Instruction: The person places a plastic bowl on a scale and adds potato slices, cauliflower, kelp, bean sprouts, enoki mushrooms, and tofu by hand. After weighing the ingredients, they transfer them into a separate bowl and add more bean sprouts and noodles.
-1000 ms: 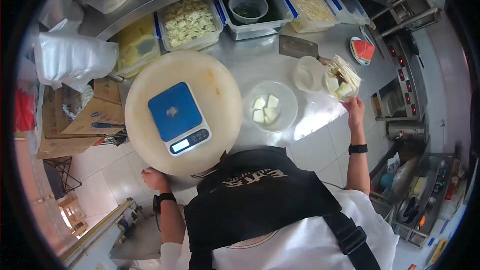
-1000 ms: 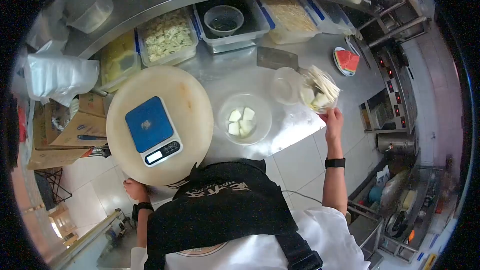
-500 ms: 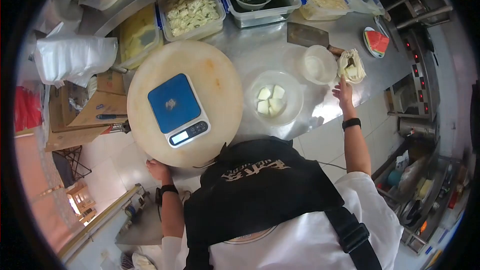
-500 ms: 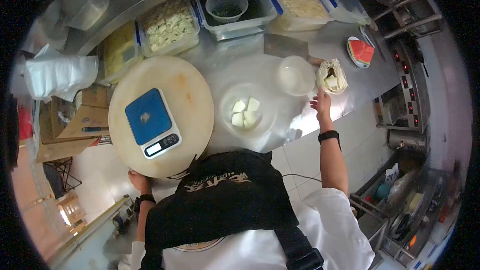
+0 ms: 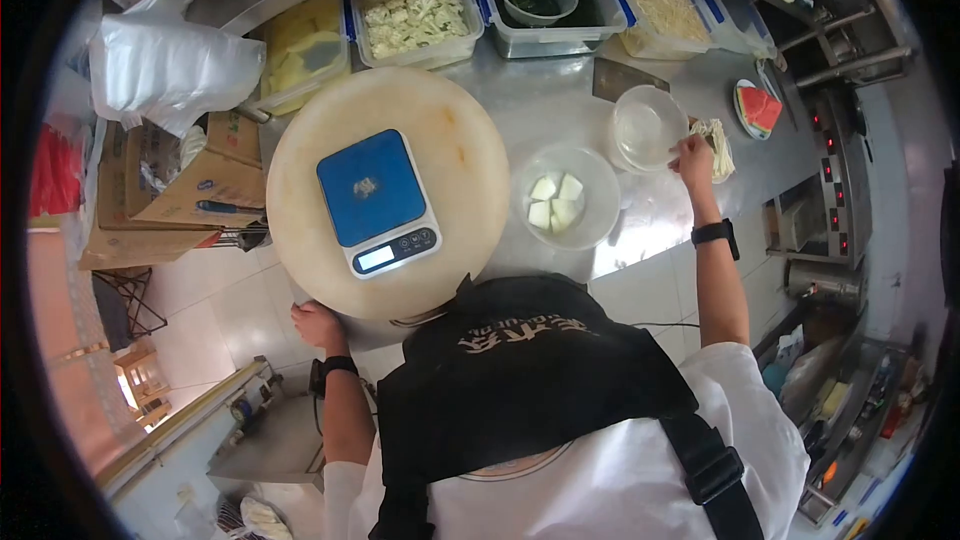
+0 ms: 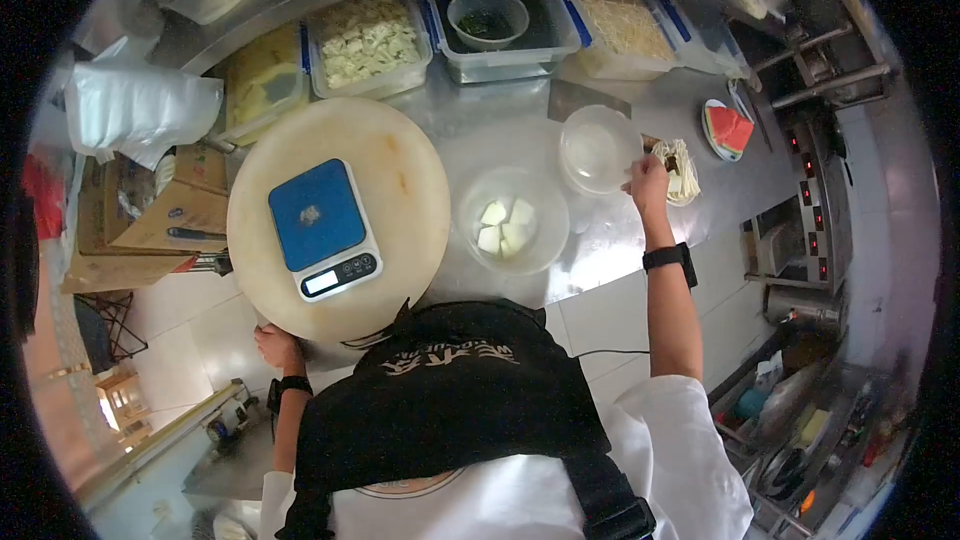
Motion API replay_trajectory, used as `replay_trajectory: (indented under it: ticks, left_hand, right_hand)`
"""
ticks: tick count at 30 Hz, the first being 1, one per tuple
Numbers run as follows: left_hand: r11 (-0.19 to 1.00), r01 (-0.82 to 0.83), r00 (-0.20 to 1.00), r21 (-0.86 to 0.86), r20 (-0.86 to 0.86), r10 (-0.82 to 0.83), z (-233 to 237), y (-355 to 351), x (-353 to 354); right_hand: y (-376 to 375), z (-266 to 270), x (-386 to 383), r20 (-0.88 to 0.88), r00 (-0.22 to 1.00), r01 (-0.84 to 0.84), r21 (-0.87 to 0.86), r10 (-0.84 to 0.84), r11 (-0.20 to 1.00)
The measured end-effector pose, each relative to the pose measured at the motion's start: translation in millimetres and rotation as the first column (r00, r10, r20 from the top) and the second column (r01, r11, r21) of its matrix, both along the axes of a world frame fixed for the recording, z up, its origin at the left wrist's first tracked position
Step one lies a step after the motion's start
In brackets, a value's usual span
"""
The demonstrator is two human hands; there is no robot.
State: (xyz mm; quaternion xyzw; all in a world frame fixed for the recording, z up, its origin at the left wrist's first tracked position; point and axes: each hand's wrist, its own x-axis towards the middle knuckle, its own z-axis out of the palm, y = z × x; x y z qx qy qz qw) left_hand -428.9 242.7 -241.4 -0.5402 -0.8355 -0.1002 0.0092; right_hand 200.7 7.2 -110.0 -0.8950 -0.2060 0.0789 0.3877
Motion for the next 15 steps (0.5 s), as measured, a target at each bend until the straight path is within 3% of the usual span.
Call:
replay_trajectory:
  ticks: [1,2,7,11,15]
  left_hand:
    - [1.000,-0.008,1.000,0.000,0.009,0.008,1,0,1]
    - [1.000,-0.005,1.000,-0.009,-0.010,0.005,1,0,2]
    - [0.996,0.013,1.000,0.085,-0.003,-0.013,3,-2,4]
    - [0.996,-0.041,0.997,0.076,0.062,0.036,9,-1,9]
    - [0.996,-0.091,0.992,0.019,0.092,0.089,18,1,12]
  right_hand:
    - [10,17,-11,-0.014,1.000,-0.003,0.115,0.004,0.993]
    - [21,36,-26,-0.006,1.000,-0.014,0.116,0.015,0.993]
    - [85,97,-112,-0.027,0.927,-0.336,0.380,0.374,0.862]
    - [138,118,-189,-0.223,0.803,-0.439,0.407,0.553,0.801]
    - [180,101,-243,-0.366,0.662,-0.486,0.455,0.654,0.746]
